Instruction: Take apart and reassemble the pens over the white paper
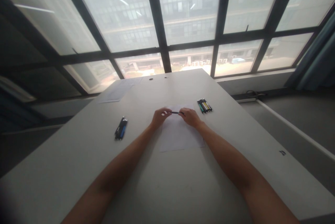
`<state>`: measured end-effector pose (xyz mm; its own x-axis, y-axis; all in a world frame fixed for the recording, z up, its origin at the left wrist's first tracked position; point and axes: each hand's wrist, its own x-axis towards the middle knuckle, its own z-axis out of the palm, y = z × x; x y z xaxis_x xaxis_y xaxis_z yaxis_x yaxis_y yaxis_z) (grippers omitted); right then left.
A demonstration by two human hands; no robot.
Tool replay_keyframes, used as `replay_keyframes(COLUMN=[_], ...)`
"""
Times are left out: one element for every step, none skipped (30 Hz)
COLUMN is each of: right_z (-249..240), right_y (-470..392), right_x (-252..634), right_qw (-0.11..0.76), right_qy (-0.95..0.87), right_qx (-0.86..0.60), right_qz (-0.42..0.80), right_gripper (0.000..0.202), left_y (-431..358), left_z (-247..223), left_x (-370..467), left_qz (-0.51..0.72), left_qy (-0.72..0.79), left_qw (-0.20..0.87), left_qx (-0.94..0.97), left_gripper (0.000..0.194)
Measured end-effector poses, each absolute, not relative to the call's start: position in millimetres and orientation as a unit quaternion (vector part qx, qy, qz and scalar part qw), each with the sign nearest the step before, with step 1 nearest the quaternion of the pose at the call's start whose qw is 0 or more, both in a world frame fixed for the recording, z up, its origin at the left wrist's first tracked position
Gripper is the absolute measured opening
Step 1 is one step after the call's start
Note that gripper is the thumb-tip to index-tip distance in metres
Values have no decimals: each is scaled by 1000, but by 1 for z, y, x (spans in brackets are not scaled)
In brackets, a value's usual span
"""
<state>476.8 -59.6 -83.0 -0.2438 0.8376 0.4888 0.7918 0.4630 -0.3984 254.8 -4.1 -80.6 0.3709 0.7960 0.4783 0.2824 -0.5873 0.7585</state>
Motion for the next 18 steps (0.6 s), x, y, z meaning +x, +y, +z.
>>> replay_keyframes(right_z=[-83,-84,-84,-84,-85,-85,-85,-85,-85,-85,-85,-85,-85,-85,-85,-86,-85,-85], right_y=[-60,-59,-59,-59,-59,-59,-59,-59,-59,-59,-59,-58,-58,-58,-58,-58,-58,-58], right_x=[477,477,477,476,476,476,476,476,476,476,476,476,476,476,476,476,476,476], right_qw=[331,330,330,331,331,331,332,332,332,332,332,332,331,331,331,330,330,330], right_qy=[-789,-789,-787,-785,-783,-781,-780,-780,-780,-780,-781,-781,-782,-782,-782,-783,-783,-783], right_qx=[-516,-518,-520,-524,-526,-529,-530,-531,-531,-530,-529,-529,-528,-527,-527,-527,-527,-527], right_qz=[34,32,30,28,25,22,20,19,19,20,21,22,23,24,25,25,25,25], right_gripper=[16,16,16,16,16,16,16,16,16,16,16,16,16,16,17,17,17,17], left_y=[-4,-5,-5,-6,-6,-6,-6,-5,-4,-3,-2,0,1,1,2,2,2,1], left_z=[-80,-80,-80,-79,-79,-79,-79,-79,-79,-80,-81,-82,-83,-84,-85,-85,-85,-85], left_x=[255,255,255,255,256,256,256,256,256,256,256,256,256,256,256,256,256,256], left_qz=[440,440,441,443,447,452,457,461,461,454,444,431,418,408,403,401,401,403], left_qy=[347,345,343,342,342,346,354,365,378,390,398,403,405,406,407,408,407,405], left_qw=[293,294,295,294,292,288,283,274,264,255,248,243,242,241,241,240,239,239], left_qx=[774,775,775,775,773,770,765,761,758,760,764,770,776,781,784,785,785,786], left_gripper=[23,23,24,25,26,29,31,32,32,32,35,39,43,46,47,46,44,42])
